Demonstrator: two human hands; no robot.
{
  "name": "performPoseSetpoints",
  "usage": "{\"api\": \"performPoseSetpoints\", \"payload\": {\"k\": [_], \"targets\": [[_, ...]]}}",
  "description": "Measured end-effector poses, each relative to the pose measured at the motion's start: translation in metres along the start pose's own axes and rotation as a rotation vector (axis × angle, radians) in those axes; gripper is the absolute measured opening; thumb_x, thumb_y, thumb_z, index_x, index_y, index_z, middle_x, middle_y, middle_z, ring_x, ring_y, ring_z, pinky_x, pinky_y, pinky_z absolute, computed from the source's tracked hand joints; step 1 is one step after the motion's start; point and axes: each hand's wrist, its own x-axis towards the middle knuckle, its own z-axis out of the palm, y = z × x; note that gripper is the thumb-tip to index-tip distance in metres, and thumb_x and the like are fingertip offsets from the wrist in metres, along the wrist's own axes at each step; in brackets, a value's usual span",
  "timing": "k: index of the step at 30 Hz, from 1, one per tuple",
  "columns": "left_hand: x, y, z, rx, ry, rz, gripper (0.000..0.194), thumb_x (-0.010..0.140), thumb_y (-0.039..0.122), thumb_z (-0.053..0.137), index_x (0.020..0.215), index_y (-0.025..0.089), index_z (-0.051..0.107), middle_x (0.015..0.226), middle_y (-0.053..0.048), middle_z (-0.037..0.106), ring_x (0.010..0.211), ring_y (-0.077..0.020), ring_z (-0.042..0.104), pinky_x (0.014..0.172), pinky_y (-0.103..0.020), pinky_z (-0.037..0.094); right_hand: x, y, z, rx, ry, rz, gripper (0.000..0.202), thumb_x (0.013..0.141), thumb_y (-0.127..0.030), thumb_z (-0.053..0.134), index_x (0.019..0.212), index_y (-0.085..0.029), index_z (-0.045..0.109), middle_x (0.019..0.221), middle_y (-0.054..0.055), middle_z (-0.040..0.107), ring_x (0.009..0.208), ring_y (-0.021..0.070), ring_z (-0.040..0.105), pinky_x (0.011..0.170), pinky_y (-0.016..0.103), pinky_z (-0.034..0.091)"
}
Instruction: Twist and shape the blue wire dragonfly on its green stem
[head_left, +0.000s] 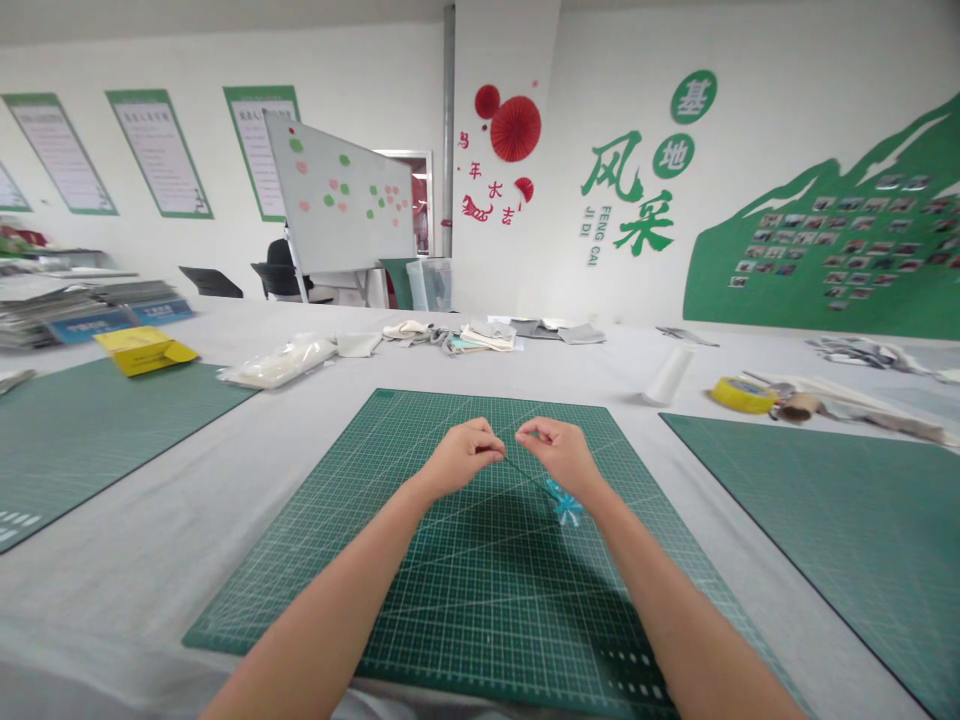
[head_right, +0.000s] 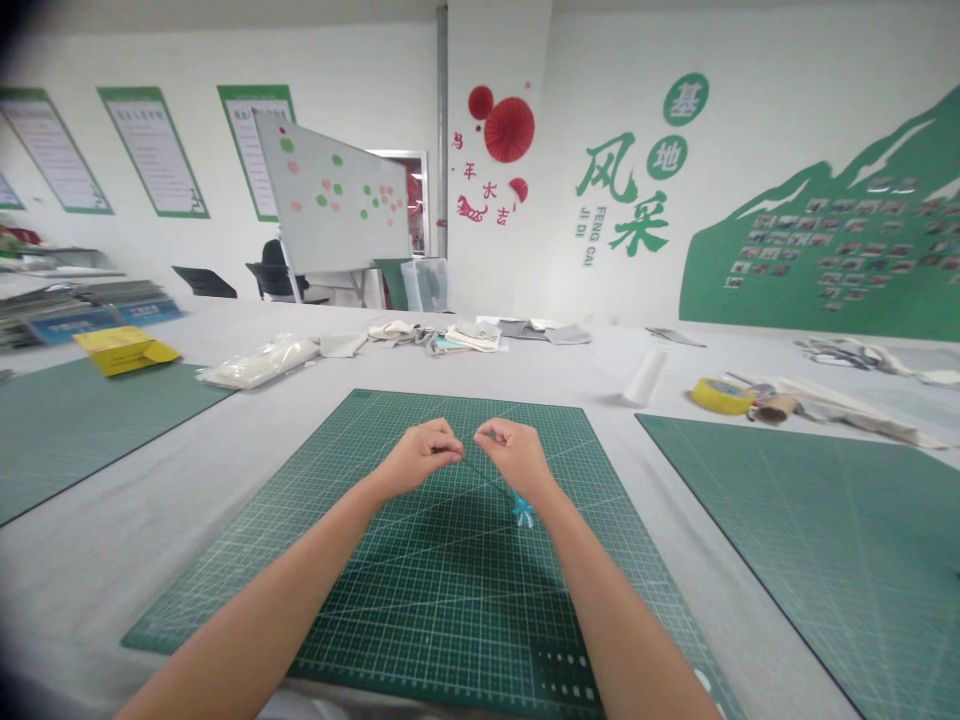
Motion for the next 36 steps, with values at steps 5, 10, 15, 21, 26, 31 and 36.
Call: {"api": "performPoseSetpoints", "payload": {"k": [5,10,15,21,26,31,36], "targets": [[0.0,0.001,-0.005,-0.164,-0.063,-0.034,0.012,0.076,0.025,0.06,0.077,0.019,0.071,0.075,-0.002,0.056,0.074,-0.0133,0.054,0.072,-0.026,0.042,0.004,0.007,-0.006,0.133,-0.111,0.072,0.021,0.073,-0.036,0.058,0.069,-0.017,0.065,0.046,-0.006,0.035,0.045,0.0085,0.029,0.045,0.022,0.022],[-0.001,0.002,-0.006,-0.383,-0.065,-0.082,0.011,0.074,0.026,0.063,0.076,0.018,0.07,0.076,-0.001,0.055,0.073,-0.0123,0.052,0.07,-0.025,0.041,0.005,0.012,-0.008,0.313,-0.214,0.139,0.025,0.071,-0.04,0.06,0.072,-0.015,0.064,0.048,-0.006,0.038,0.045,0.007,0.028,0.043,0.021,0.021],[0.0,-0.001,-0.002,-0.562,0.06,-0.189,0.013,0.072,0.028,0.064,0.074,0.016,0.068,0.078,-0.001,0.055,0.071,-0.0109,0.048,0.068,-0.024,0.039,0.005,0.013,0.006,0.434,-0.17,0.194,0.028,0.066,-0.044,0.063,0.068,-0.015,0.062,0.046,-0.007,0.036,0.043,0.0062,0.026,0.042,0.021,0.019],[0.002,-0.011,0.004,-0.651,0.227,-0.286,0.018,0.069,0.032,0.066,0.076,0.015,0.067,0.077,-0.002,0.058,0.065,-0.009,0.046,0.062,-0.023,0.038,0.002,0.006,0.019,0.393,-0.107,0.213,0.023,0.068,-0.039,0.062,0.066,-0.016,0.062,0.048,-0.006,0.037,0.044,0.0076,0.028,0.043,0.022,0.021],[0.003,-0.018,0.008,-0.577,0.383,-0.334,0.022,0.068,0.035,0.065,0.078,0.015,0.068,0.078,-0.003,0.06,0.063,-0.01,0.047,0.059,-0.023,0.038,-0.004,-0.006,0.024,0.276,-0.112,0.134,0.016,0.073,-0.031,0.058,0.069,-0.017,0.063,0.05,-0.006,0.039,0.047,0.0083,0.031,0.046,0.022,0.024],[0.003,-0.015,0.01,-0.361,0.414,-0.275,0.016,0.071,0.03,0.062,0.075,0.016,0.068,0.075,-0.001,0.059,0.067,-0.0115,0.051,0.064,-0.024,0.039,-0.009,-0.017,0.026,0.149,-0.121,0.03,0.014,0.076,-0.025,0.056,0.069,-0.017,0.064,0.049,-0.006,0.038,0.049,0.0092,0.036,0.05,0.022,0.027],[0.002,-0.012,0.011,-0.047,0.411,-0.19,0.01,0.075,0.022,0.058,0.072,0.018,0.067,0.069,0.001,0.055,0.066,-0.0108,0.05,0.063,-0.023,0.039,-0.011,-0.02,0.026,0.081,-0.107,-0.017,0.014,0.078,-0.024,0.054,0.07,-0.018,0.064,0.05,-0.005,0.039,0.049,0.0096,0.038,0.05,0.022,0.027]]}}
